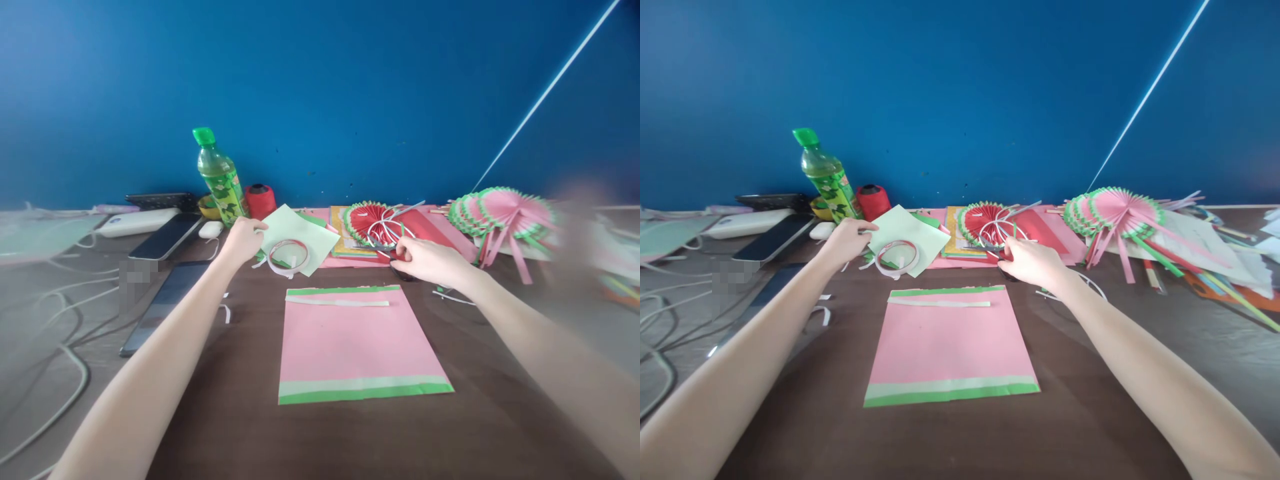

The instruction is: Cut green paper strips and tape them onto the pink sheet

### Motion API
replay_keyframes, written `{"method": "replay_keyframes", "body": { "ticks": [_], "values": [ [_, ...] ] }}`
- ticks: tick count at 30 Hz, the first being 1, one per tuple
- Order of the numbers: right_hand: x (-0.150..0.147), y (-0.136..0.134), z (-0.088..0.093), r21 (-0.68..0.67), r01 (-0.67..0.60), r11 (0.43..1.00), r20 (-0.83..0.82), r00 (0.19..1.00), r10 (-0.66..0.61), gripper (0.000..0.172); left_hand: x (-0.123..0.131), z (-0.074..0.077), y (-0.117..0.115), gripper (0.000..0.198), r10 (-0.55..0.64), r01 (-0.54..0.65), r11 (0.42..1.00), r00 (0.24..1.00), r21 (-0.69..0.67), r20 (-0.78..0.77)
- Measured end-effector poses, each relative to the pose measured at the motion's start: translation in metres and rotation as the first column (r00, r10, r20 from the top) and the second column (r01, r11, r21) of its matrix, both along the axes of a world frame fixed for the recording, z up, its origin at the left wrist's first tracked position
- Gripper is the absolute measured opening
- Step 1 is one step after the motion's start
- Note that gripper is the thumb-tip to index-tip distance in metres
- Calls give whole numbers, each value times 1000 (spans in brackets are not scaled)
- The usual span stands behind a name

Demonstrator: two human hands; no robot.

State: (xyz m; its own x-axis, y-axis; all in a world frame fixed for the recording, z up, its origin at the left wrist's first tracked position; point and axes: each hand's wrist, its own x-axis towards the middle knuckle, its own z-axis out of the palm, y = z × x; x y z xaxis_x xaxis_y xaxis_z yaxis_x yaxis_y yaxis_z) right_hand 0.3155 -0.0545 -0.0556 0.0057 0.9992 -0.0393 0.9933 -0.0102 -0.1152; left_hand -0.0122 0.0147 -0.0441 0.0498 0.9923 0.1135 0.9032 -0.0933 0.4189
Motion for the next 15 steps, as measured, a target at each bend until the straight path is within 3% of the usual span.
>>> {"method": "replay_keyframes", "body": {
  "ticks": [5, 10, 15],
  "values": [
    [3, 1, 1, -59, -40, 997, -26, 999, 39, 19, 3, 8, -5, 33, 64, -98, 963, 988, 252, 137],
    [11, 5, 3, -72, -132, 989, -51, 990, 129, 21, 8, 20, -10, 20, 42, -199, 823, 955, 532, 293],
    [17, 4, 4, -45, -185, 982, 41, 982, 187, 35, 8, 28, -16, 20, -53, -246, 692, 920, 679, 388]
  ]
}}
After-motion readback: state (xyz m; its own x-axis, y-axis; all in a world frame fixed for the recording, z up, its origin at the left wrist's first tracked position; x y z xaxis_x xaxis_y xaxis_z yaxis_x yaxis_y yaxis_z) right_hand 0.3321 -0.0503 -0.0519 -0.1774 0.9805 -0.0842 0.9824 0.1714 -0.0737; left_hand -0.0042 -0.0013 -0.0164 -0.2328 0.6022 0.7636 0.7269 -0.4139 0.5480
